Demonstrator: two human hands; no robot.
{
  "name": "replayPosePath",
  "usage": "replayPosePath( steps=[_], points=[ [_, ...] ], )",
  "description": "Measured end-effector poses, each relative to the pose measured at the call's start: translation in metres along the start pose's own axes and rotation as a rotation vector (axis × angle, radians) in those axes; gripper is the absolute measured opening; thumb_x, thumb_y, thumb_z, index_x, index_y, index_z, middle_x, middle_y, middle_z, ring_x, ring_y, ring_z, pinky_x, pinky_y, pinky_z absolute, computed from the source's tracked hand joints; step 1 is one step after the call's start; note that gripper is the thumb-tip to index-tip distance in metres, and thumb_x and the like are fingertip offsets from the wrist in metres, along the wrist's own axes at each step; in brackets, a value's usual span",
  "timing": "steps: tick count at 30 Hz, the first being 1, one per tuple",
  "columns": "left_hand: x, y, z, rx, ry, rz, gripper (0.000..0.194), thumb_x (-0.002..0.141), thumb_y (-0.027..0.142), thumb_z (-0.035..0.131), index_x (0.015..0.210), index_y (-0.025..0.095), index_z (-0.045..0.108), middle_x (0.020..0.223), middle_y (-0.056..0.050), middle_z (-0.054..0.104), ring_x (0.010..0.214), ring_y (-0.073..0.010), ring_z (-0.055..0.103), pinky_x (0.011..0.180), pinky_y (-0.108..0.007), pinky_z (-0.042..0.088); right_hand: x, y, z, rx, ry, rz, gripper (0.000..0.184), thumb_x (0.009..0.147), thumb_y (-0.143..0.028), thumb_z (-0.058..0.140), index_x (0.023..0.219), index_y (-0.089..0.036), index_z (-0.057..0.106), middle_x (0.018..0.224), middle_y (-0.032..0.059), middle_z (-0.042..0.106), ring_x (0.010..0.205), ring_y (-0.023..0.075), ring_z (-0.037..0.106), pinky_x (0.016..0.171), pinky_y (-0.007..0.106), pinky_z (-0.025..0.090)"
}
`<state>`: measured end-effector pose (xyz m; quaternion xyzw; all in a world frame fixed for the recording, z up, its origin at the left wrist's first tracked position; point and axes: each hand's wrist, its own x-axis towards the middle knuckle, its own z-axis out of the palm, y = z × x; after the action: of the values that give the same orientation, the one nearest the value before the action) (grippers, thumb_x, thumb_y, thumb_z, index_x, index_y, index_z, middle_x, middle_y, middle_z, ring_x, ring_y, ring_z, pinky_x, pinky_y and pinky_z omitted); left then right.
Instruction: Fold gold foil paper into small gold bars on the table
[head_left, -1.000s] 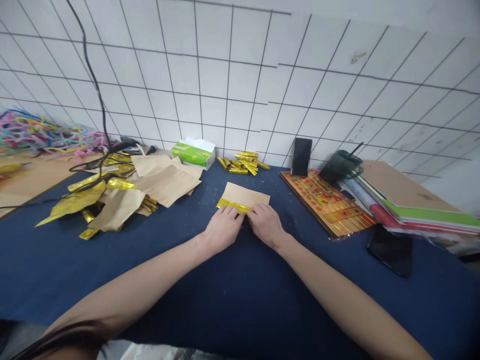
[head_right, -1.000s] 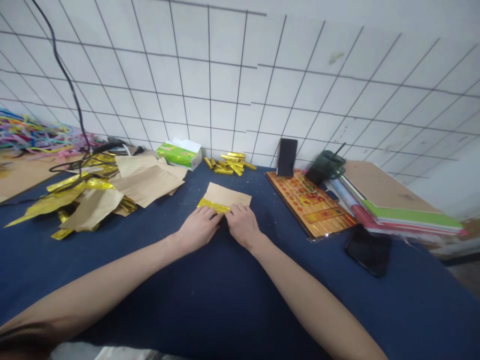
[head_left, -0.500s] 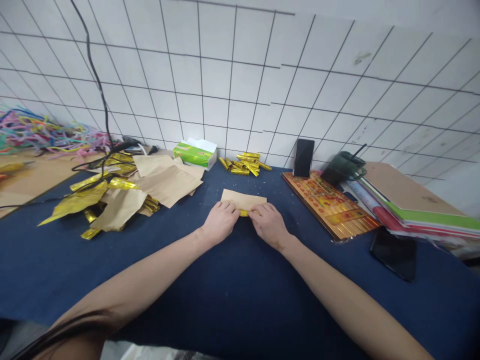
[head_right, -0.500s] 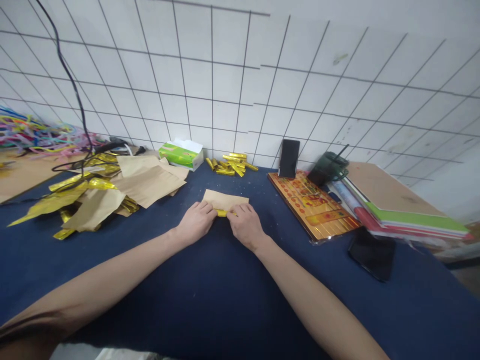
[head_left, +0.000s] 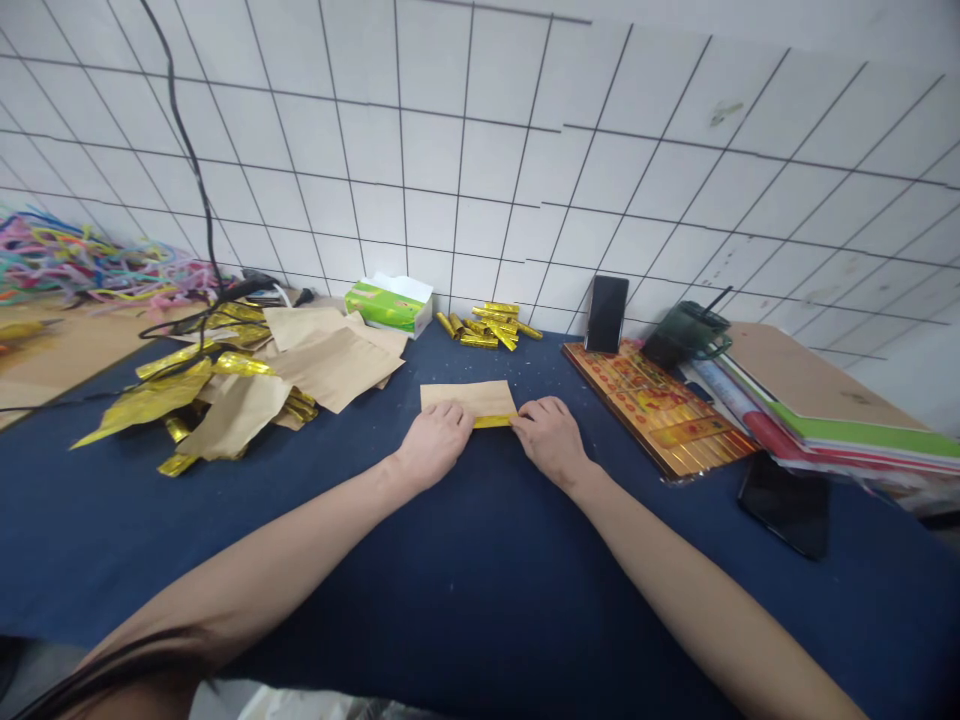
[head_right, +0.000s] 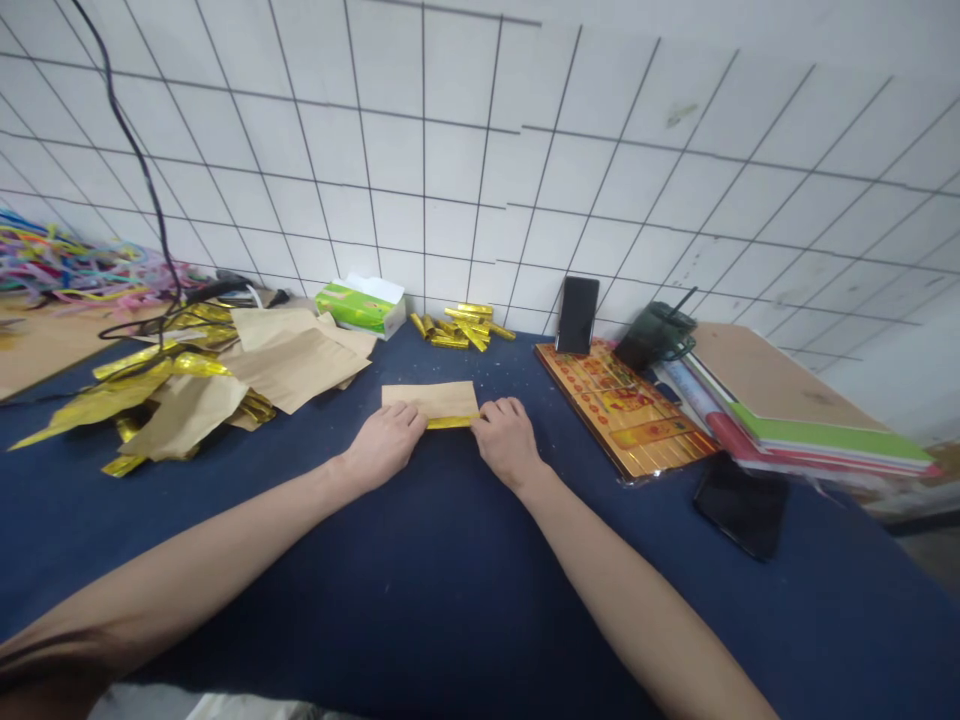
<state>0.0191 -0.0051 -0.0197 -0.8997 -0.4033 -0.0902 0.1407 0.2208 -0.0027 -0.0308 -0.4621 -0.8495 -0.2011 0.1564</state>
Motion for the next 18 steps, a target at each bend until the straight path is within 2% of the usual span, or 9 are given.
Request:
replayPosePath(
  steps=[8,18],
  points=[
    [-0.002,-0.013,-0.004,0.004,-0.077,-0.054,0.017,0.08,0.007,0.042,0.088,0.013,0.056,0.082,-0.008,0.057,0.083,-0.0216,0.054,0.068,-0.031,0.044,-0.001,-0.002,0.0,-0.031,-0.053,0.056,0.021,0.085,-0.019,0.046,0.074,-0.018,0.064,0.075,0.0048,0.059,0.078,0.018,0.045,0.078,0.031,0.031],
    [-0.002,-0.027,-0.003,-0.002,-0.118,-0.084,0.017,0.079,0.005,0.043,0.083,0.013,0.058,0.08,-0.008,0.058,0.083,-0.0208,0.056,0.066,-0.03,0.044,-0.004,-0.005,-0.004,-0.053,-0.088,0.046,0.019,0.081,-0.012,0.046,0.075,-0.017,0.063,0.076,0.0065,0.058,0.076,0.0185,0.044,0.076,0.031,0.031]
  ],
)
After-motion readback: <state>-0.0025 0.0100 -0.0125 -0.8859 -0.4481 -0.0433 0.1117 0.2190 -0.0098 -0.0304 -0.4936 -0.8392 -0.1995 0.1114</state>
